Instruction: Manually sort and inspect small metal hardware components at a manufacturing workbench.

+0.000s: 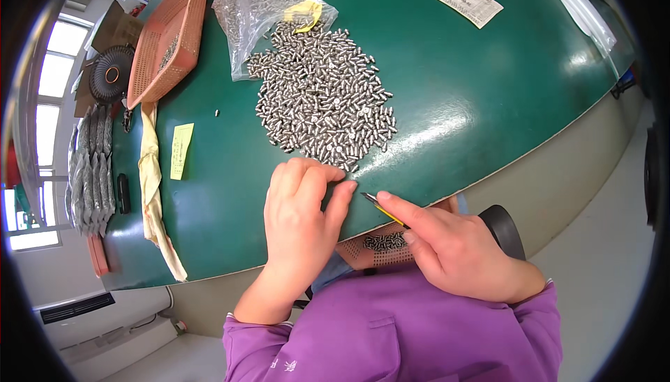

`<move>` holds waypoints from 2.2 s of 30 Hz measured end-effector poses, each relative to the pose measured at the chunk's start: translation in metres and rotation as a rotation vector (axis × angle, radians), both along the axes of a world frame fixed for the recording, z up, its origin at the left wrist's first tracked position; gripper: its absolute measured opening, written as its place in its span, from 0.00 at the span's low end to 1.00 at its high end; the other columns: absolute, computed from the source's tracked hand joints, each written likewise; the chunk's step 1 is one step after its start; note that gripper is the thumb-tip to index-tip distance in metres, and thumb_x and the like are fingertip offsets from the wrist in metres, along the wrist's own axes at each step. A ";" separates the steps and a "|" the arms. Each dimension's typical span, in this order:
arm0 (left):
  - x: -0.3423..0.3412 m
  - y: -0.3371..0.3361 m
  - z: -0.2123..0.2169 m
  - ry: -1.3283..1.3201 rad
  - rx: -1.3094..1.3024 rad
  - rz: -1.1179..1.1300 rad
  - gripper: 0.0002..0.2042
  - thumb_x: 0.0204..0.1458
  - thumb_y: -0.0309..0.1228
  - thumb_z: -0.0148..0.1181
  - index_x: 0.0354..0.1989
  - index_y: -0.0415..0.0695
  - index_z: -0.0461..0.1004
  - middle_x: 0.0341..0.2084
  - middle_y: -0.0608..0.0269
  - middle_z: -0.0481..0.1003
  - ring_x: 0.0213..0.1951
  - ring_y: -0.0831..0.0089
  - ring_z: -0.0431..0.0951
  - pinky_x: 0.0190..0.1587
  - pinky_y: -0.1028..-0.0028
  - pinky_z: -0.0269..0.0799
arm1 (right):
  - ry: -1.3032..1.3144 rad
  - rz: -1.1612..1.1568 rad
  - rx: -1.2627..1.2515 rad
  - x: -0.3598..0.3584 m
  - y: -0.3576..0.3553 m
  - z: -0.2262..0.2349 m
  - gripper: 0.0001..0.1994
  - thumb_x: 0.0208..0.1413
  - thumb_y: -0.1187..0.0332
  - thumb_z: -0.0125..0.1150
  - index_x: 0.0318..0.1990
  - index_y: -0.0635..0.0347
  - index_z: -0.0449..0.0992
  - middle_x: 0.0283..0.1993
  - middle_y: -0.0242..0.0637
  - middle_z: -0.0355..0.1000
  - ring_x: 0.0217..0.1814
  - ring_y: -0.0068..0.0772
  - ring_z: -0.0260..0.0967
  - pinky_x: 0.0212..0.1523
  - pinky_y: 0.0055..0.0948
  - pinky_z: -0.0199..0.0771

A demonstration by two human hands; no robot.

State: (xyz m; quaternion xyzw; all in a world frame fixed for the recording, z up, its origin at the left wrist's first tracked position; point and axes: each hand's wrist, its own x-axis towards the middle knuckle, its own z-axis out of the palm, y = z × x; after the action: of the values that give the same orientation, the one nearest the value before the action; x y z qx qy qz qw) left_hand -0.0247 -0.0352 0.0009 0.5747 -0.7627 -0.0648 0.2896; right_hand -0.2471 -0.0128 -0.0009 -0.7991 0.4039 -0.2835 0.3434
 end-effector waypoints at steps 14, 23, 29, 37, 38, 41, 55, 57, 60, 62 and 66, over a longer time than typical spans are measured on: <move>0.064 -0.015 0.021 -0.043 0.033 0.249 0.11 0.50 0.19 0.65 0.42 0.40 0.76 0.37 0.54 0.75 0.39 0.58 0.77 0.43 0.63 0.74 | -0.001 0.009 -0.004 -0.006 -0.005 0.003 0.31 0.58 0.77 0.60 0.70 0.54 0.67 0.31 0.38 0.75 0.31 0.39 0.75 0.32 0.36 0.76; 0.260 -0.127 -0.017 -0.438 -0.024 0.337 0.18 0.57 0.17 0.50 0.55 0.35 0.76 0.57 0.44 0.75 0.57 0.48 0.76 0.62 0.61 0.72 | -0.053 0.033 -0.005 -0.007 -0.001 0.014 0.30 0.58 0.77 0.59 0.70 0.52 0.67 0.33 0.37 0.76 0.32 0.39 0.75 0.34 0.36 0.78; 0.244 -0.134 -0.030 -0.471 -0.136 0.452 0.10 0.56 0.20 0.53 0.40 0.36 0.81 0.39 0.48 0.79 0.43 0.47 0.80 0.48 0.59 0.77 | -0.048 -0.013 0.007 -0.016 -0.002 0.013 0.30 0.59 0.77 0.59 0.70 0.52 0.68 0.33 0.36 0.75 0.32 0.38 0.75 0.34 0.36 0.78; 0.196 -0.105 0.012 -0.104 0.015 0.448 0.06 0.58 0.23 0.61 0.42 0.39 0.79 0.35 0.58 0.80 0.36 0.68 0.81 0.43 0.70 0.77 | -0.068 -0.008 0.021 -0.013 -0.002 0.003 0.29 0.60 0.76 0.59 0.70 0.52 0.67 0.37 0.38 0.77 0.35 0.39 0.76 0.37 0.35 0.78; 0.173 -0.089 0.022 0.022 0.049 0.406 0.05 0.58 0.23 0.62 0.42 0.39 0.79 0.35 0.60 0.80 0.36 0.72 0.80 0.43 0.72 0.77 | -0.080 -0.015 0.042 -0.014 -0.002 0.003 0.29 0.60 0.76 0.59 0.70 0.52 0.67 0.39 0.38 0.78 0.36 0.40 0.77 0.37 0.36 0.78; 0.099 -0.040 0.026 0.343 0.076 0.132 0.06 0.54 0.17 0.63 0.39 0.40 0.78 0.36 0.62 0.79 0.36 0.76 0.79 0.41 0.76 0.76 | -0.096 -0.026 -0.061 -0.012 0.001 -0.007 0.31 0.58 0.77 0.59 0.71 0.52 0.65 0.40 0.39 0.78 0.37 0.41 0.78 0.39 0.36 0.78; 0.002 0.017 -0.001 0.177 0.041 -0.174 0.14 0.43 0.17 0.70 0.40 0.42 0.79 0.35 0.61 0.81 0.38 0.61 0.77 0.44 0.65 0.72 | 0.092 -0.011 -0.077 0.001 0.007 0.004 0.32 0.52 0.77 0.59 0.69 0.59 0.66 0.37 0.37 0.73 0.31 0.38 0.74 0.35 0.36 0.79; 0.001 0.017 0.001 0.174 0.047 -0.168 0.14 0.42 0.16 0.70 0.39 0.41 0.79 0.36 0.60 0.80 0.39 0.61 0.77 0.44 0.65 0.72 | 0.045 -0.046 -0.018 0.002 0.009 0.005 0.32 0.52 0.78 0.58 0.68 0.55 0.68 0.37 0.38 0.75 0.32 0.41 0.74 0.30 0.37 0.79; 0.002 0.021 0.000 0.152 0.060 -0.125 0.13 0.42 0.15 0.69 0.37 0.41 0.78 0.37 0.58 0.77 0.41 0.61 0.75 0.45 0.66 0.71 | 0.094 -0.031 -0.023 0.003 0.008 0.004 0.31 0.52 0.78 0.60 0.67 0.54 0.69 0.38 0.38 0.75 0.33 0.39 0.75 0.27 0.35 0.78; 0.001 0.021 -0.001 0.136 0.074 -0.094 0.12 0.42 0.16 0.69 0.36 0.41 0.78 0.37 0.58 0.76 0.41 0.61 0.74 0.45 0.66 0.70 | 0.155 0.004 -0.165 0.003 0.006 0.002 0.30 0.50 0.75 0.62 0.64 0.65 0.70 0.33 0.35 0.69 0.29 0.27 0.72 0.29 0.27 0.76; -0.001 0.021 0.001 0.123 0.082 -0.070 0.10 0.42 0.16 0.69 0.33 0.41 0.78 0.35 0.59 0.73 0.40 0.62 0.73 0.43 0.66 0.69 | 0.250 -0.003 -0.157 0.006 0.008 0.005 0.27 0.55 0.70 0.65 0.63 0.62 0.72 0.31 0.31 0.68 0.26 0.24 0.70 0.36 0.29 0.77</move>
State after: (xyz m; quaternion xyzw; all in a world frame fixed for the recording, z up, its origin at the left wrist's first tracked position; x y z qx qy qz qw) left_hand -0.0253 -0.0138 0.0017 0.5542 -0.7596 -0.1413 0.3097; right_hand -0.2410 -0.0052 0.0043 -0.8519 0.4214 -0.2130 0.2264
